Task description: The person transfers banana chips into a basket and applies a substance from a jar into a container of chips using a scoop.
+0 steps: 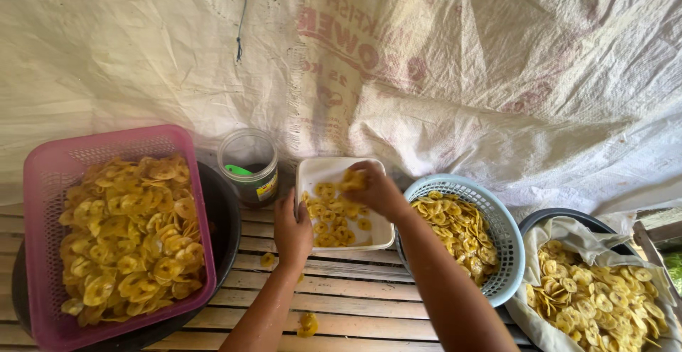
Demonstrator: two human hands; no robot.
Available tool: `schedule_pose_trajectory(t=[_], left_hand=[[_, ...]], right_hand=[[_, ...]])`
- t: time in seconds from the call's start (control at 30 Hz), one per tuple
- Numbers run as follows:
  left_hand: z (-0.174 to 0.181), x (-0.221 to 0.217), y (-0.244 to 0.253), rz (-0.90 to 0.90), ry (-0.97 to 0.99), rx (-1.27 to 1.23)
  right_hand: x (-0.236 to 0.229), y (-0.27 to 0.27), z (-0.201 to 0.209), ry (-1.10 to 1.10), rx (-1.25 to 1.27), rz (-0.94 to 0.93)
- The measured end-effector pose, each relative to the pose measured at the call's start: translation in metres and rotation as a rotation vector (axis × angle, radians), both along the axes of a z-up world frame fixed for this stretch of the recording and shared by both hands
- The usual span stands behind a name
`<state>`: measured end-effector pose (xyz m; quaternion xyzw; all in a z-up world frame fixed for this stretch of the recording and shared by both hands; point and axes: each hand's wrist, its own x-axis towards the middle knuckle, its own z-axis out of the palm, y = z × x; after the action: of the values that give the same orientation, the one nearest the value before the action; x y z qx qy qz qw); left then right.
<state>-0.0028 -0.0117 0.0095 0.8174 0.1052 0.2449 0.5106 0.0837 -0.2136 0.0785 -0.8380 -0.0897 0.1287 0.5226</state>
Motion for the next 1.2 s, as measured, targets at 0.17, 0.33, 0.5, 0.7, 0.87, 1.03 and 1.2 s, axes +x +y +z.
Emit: schedule_pose_trajectory(t=[0.17,0.33,0.5,0.7,0.87,1.03,1.2], left_hand=[[0.005,-0.001,-0.002,0.012,-0.026,0.032],[0.014,-0.006,-0.001,-0.019,0.099,-0.019],[0.016,-0.004,0.000,-0.023,0.090,-0.019],[0.011,-0.005,0.000,-0.017,0.039,-0.025],[0.010,-0.005,0.001,-0.003,0.041,0.008],[0.004,-0.003,0.003,0.000,0.024,0.043],[0.003,0.004,0.004,-0.003,0.005,0.069]], right_hand=[[0.009,0.009,-0.050,-0.302,-0.051,0.062],[-0.004,-0.044,-0.012,-0.021,0.100,-0.160],[-0.040,-0.173,0.048,0.071,0.436,-0.473],[-0.067,-0.389,0.002,-0.067,-0.095,-0.829],[-0.079,-0.444,-0.085,0.234,-1.177,-0.102],[-0.082,-0.444,-0.101,0.341,-0.659,-0.452],[-0.067,-0.436,-0.104,0.349,-0.859,-0.399]])
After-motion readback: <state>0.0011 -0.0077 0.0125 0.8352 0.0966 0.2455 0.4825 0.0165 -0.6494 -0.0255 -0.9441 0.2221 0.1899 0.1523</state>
